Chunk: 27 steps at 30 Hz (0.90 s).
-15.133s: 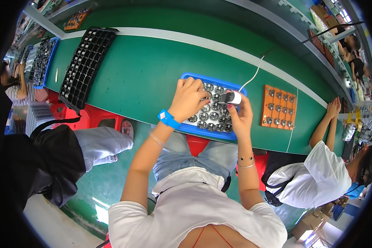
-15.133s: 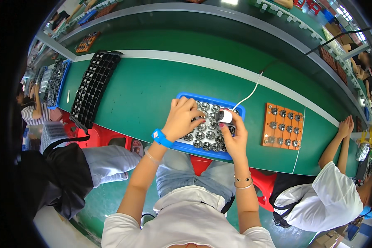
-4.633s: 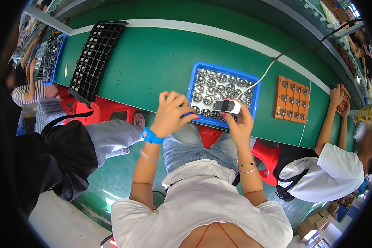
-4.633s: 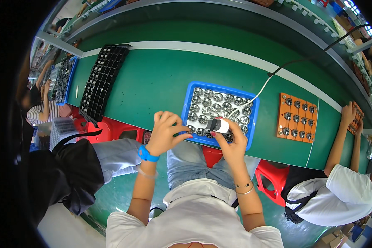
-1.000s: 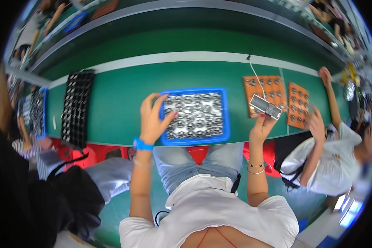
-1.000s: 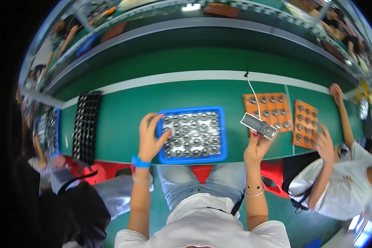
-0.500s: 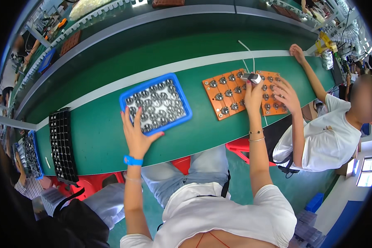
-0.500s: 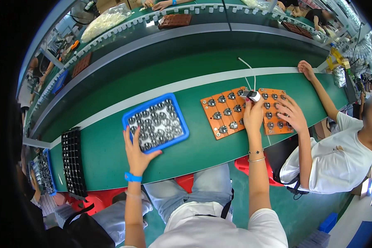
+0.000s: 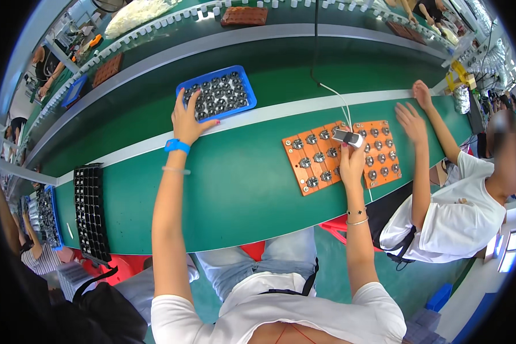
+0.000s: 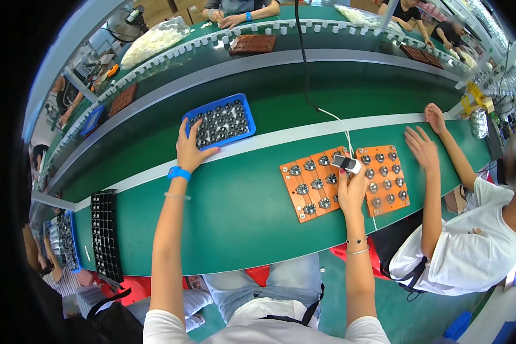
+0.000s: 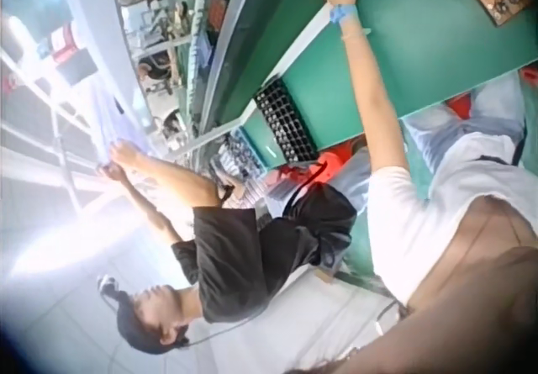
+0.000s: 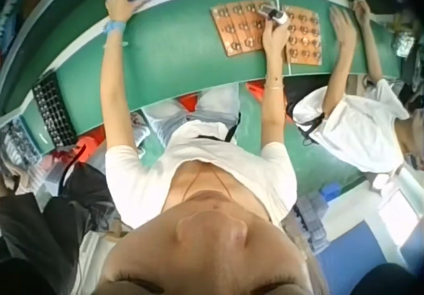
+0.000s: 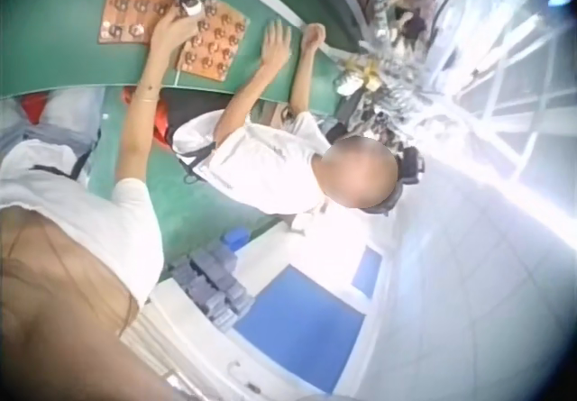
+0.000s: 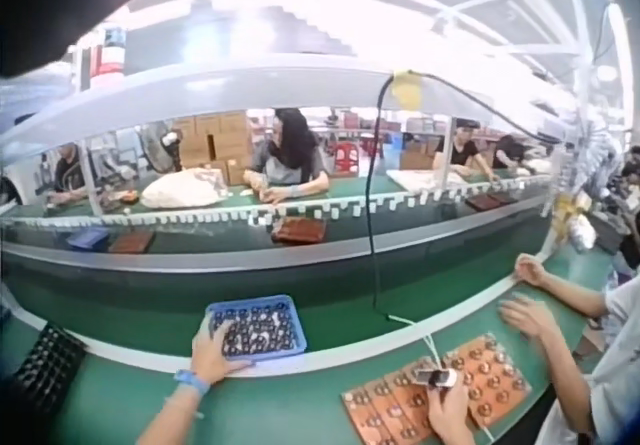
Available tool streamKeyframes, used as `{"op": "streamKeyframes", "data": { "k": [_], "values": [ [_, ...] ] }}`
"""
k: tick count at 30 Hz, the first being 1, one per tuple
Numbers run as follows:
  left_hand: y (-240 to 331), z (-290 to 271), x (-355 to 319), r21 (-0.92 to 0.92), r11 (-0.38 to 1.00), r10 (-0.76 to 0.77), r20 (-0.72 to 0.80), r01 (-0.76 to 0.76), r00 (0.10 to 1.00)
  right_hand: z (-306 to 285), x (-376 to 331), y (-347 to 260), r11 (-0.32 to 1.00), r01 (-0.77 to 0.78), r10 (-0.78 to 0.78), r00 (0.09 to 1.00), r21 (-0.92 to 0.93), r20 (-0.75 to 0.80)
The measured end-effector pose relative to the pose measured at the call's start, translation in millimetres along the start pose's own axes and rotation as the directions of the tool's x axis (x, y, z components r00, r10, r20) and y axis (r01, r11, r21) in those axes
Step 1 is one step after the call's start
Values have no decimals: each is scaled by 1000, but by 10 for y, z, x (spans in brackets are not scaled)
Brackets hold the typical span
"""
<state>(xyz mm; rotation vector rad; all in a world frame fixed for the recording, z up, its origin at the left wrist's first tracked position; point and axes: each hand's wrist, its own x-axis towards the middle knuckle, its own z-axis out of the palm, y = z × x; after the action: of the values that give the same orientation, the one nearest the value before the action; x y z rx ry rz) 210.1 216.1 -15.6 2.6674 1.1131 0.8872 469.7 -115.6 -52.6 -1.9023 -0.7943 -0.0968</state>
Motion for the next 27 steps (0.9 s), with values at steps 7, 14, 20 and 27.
{"op": "streamKeyframes", "data": {
  "k": [7, 14, 20, 27],
  "values": [
    [816, 213, 134, -273, 906, 341, 22, -323, 940, 218, 132, -192, 974, 225, -226, 937, 33, 268],
    [1181, 282, -273, -653, 752, 304, 471, 96, 828, 815, 235, -188, 801, 314, -552, 717, 510, 425],
    [864, -17, -381, -607, 792, 246, 415, 66, 876, 1021, 219, -516, 720, 121, -457, 824, 683, 335],
    [528, -474, -1062, -557, 812, -8, 293, 177, 956, 394, -1064, -1134, 739, -103, 81, 995, 666, 64]
  ]
}}
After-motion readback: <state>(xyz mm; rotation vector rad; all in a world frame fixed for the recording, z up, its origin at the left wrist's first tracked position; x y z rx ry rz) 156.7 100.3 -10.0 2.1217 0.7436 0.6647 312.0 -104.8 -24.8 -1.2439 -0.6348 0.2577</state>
